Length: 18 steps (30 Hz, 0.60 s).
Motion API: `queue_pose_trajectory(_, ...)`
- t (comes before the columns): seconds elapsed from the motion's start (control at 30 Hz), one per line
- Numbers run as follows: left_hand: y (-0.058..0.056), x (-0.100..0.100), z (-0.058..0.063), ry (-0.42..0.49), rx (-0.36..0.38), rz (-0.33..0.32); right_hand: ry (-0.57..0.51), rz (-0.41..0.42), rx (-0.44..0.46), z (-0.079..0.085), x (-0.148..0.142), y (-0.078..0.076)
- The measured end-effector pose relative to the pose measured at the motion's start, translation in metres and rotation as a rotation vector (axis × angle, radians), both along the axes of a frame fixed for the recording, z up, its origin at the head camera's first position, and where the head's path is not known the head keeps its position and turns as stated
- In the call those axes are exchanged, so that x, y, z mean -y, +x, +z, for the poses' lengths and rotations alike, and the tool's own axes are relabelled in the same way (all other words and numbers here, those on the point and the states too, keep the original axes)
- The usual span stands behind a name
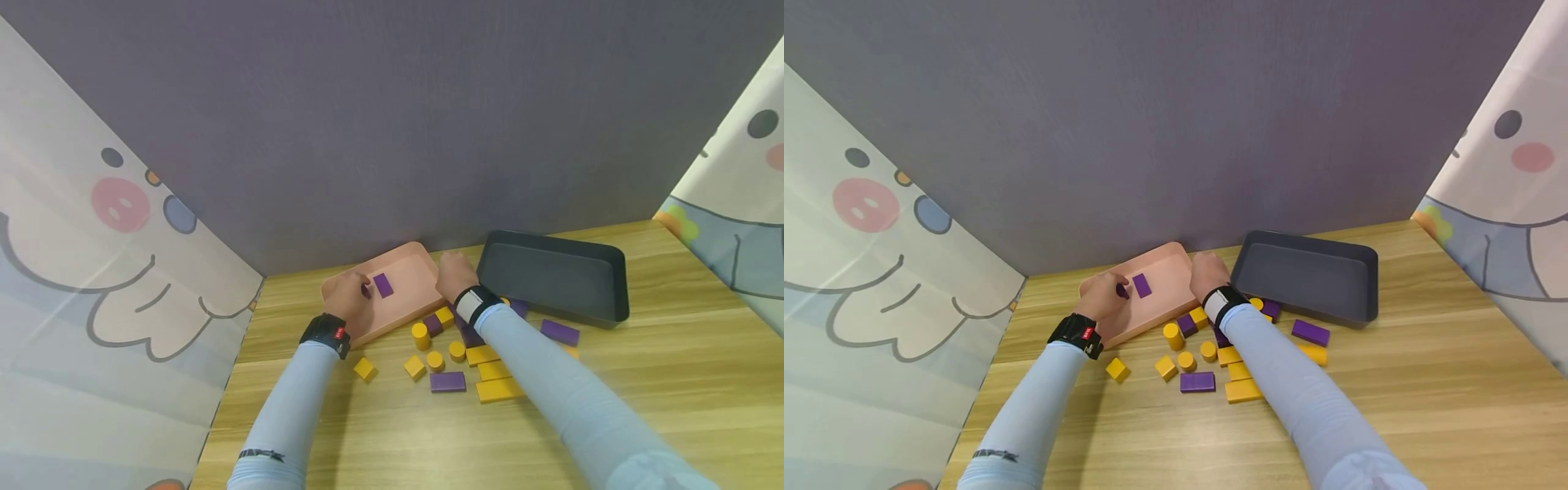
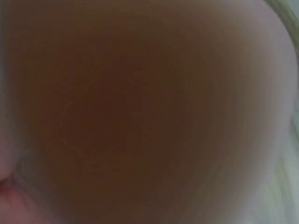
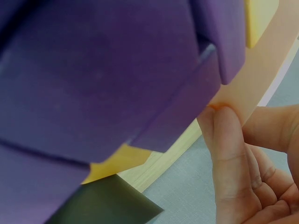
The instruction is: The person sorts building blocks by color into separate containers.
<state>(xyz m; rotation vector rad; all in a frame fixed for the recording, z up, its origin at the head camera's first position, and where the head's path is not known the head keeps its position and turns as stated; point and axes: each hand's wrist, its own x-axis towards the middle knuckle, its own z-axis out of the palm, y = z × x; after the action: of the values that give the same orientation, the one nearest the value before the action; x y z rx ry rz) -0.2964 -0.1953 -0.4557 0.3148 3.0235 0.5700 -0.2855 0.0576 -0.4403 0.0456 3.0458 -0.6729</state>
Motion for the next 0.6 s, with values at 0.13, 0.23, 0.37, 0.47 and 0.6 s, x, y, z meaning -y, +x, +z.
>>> queue_pose_trajectory(0.13, 0.004, -0.002, 0.004, 0.011, -0.037, -0.014, 0.014, 0.004, -0.001, 0.0, 0.0, -0.001)
queue_pose_trajectory(0.23, 0.018, -0.01, 0.012, 0.022, -0.125, -0.019, 0.019, 0.01, -0.01, -0.001, 0.0, -0.001)
queue_pose_trajectory(0.37, 0.047, -0.029, 0.023, -0.03, -0.266, -0.062, 0.01, 0.016, -0.021, 0.0, -0.001, -0.001)
queue_pose_trajectory(0.47, 0.08, -0.047, 0.025, -0.051, -0.296, -0.106, 0.007, 0.024, -0.016, 0.0, -0.002, -0.002)
queue_pose_trajectory(0.6, 0.132, -0.074, 0.021, -0.05, -0.244, -0.178, 0.014, 0.048, -0.037, -0.002, -0.004, -0.005)
